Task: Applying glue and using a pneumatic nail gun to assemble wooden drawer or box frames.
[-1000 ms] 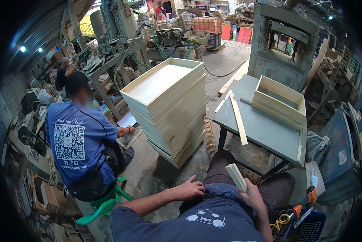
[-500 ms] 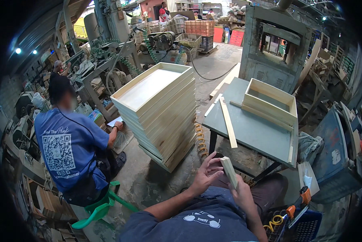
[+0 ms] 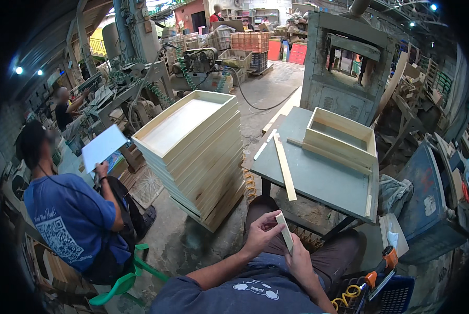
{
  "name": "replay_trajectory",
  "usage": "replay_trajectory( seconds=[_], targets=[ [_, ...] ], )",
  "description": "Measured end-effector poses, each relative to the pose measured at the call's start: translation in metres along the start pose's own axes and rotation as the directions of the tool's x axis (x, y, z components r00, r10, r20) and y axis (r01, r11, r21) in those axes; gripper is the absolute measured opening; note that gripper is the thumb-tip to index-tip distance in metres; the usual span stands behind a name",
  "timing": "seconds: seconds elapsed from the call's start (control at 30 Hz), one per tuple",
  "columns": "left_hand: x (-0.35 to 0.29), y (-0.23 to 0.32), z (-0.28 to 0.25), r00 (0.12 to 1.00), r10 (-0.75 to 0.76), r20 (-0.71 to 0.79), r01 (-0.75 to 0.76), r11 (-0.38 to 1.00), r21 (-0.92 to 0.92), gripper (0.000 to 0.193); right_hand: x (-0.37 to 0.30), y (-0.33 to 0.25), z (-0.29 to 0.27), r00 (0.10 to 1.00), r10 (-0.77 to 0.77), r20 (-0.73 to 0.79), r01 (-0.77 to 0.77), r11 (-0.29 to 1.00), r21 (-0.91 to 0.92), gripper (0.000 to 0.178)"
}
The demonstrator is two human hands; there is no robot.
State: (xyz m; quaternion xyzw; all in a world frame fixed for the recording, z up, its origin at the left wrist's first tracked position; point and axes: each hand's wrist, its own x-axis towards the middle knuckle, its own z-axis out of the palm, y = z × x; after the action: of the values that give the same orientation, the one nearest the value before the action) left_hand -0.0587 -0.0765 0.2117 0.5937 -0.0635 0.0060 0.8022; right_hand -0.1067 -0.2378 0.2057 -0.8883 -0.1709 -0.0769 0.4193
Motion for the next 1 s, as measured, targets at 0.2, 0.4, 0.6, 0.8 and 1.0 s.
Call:
replay_trajectory(
  seconds=[0.2, 0.4, 0.6, 0.8, 1.0],
  targets=[
    [0.030, 0.013, -0.002, 0.998, 0.011, 0.065, -0.005, 0.996, -0.086, 0.041, -0.002, 0.020, 0.003, 0.996, 0.083, 0.022, -0.084, 0.889, 0.451, 0.052],
    [0.040, 0.024, -0.004, 0.988, -0.023, 0.155, 0.030, 0.998, -0.047, 0.038, 0.005, 0.003, -0.015, 0.979, 0.175, 0.108, -0.204, 0.768, 0.607, 0.047],
    [0.045, 0.023, 0.004, 0.985, -0.009, 0.173, 0.008, 1.000, 0.005, 0.035, 0.002, 0.011, -0.020, 0.965, 0.202, 0.164, -0.261, 0.742, 0.617, 0.049],
    [0.044, 0.022, -0.003, 0.985, -0.028, 0.168, 0.027, 1.000, 0.008, 0.034, 0.006, 0.002, -0.029, 0.951, 0.179, 0.254, -0.301, 0.735, 0.607, 0.054],
    [0.043, 0.021, 0.007, 0.978, -0.031, 0.206, 0.033, 0.999, -0.008, 0.031, -0.003, 0.011, -0.030, 0.957, 0.161, 0.239, -0.278, 0.741, 0.612, 0.055]
  ],
)
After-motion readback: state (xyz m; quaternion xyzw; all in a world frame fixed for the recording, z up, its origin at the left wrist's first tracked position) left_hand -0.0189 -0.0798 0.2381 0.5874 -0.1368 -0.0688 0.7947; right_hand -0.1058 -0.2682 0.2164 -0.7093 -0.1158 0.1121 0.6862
